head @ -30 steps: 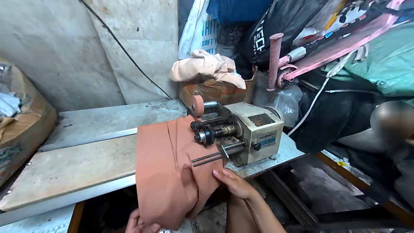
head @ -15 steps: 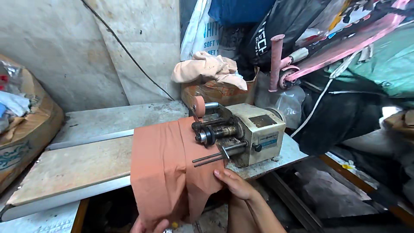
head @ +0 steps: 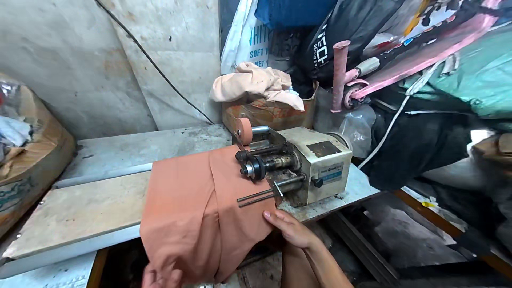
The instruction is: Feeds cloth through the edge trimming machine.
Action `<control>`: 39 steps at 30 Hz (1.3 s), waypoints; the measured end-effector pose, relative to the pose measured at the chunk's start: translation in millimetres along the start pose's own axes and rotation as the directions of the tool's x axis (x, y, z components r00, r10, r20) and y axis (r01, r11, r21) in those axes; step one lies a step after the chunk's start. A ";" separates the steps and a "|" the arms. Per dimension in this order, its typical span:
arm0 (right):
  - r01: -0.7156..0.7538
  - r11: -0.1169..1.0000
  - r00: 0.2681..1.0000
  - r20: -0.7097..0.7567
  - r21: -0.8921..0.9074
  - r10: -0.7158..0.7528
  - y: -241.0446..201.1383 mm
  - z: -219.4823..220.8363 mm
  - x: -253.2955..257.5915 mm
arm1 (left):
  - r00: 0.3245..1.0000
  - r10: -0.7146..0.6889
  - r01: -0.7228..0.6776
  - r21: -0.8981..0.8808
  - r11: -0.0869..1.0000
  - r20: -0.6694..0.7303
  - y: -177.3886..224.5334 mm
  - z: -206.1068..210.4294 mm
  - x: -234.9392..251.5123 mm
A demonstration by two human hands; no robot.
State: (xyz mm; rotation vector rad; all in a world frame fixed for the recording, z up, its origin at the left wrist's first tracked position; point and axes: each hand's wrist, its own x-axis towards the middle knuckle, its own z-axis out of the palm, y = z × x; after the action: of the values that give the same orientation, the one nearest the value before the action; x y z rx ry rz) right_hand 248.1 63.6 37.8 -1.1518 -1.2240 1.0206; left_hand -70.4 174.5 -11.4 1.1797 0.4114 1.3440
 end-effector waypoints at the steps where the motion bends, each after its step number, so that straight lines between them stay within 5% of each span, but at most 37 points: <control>1: -0.007 1.000 1.000 -0.001 0.004 0.007 -0.4 0.0 0.0 | 0.999 -0.041 0.040 0.039 0.998 0.026 -0.4 3.3 -2.2; 6: 0.014 1.000 1.000 0.007 0.021 -0.014 2.5 -0.9 -1.5 | 1.000 0.020 -0.018 -0.107 0.994 0.011 -4.6 -0.8 -4.4; 11: -0.016 1.000 1.000 -0.008 0.015 0.016 -0.4 1.3 -0.6 | 0.985 -0.168 0.157 0.191 0.969 0.041 -19.0 23.8 -19.0; 16: 0.005 1.000 1.000 -0.002 0.014 -0.005 0.7 0.3 -2.2 | 0.999 -0.028 0.023 -0.201 0.979 -0.023 -21.9 10.3 -5.1; 21: -0.019 1.000 1.000 -0.012 0.020 0.019 -2.6 2.7 0.6 | 0.994 -0.111 0.112 0.072 0.991 -0.024 -15.2 25.6 -4.8; 25: 0.006 1.000 1.000 0.001 0.017 -0.006 -1.3 2.2 -0.2 | 1.000 -0.013 0.010 -0.145 0.989 -0.022 -12.9 10.9 5.9; 29: -0.004 1.000 1.000 0.003 0.016 0.004 -1.1 3.1 1.4 | 0.995 -0.100 0.097 0.149 0.984 0.013 -14.7 22.5 1.3; 33: 0.016 1.000 1.000 -0.001 0.003 -0.016 2.2 1.4 -1.0 | 0.998 -0.052 0.053 -0.035 0.998 0.042 -15.4 14.6 -0.9; 37: -0.014 0.999 1.000 -0.021 -0.031 0.013 -0.8 1.9 -0.6 | 0.992 -0.073 0.055 0.172 0.984 0.099 -19.0 20.1 -5.0; 39: -0.003 0.999 1.000 -0.012 -0.032 0.003 0.6 2.0 -0.2 | 0.995 -0.020 0.012 0.082 0.997 0.097 -22.3 16.0 -6.4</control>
State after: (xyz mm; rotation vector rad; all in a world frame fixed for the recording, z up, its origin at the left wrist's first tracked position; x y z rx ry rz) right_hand 246.0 63.7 37.1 -1.1833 -1.2335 0.9984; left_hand -47.4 166.6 -25.7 1.3012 0.4077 1.2597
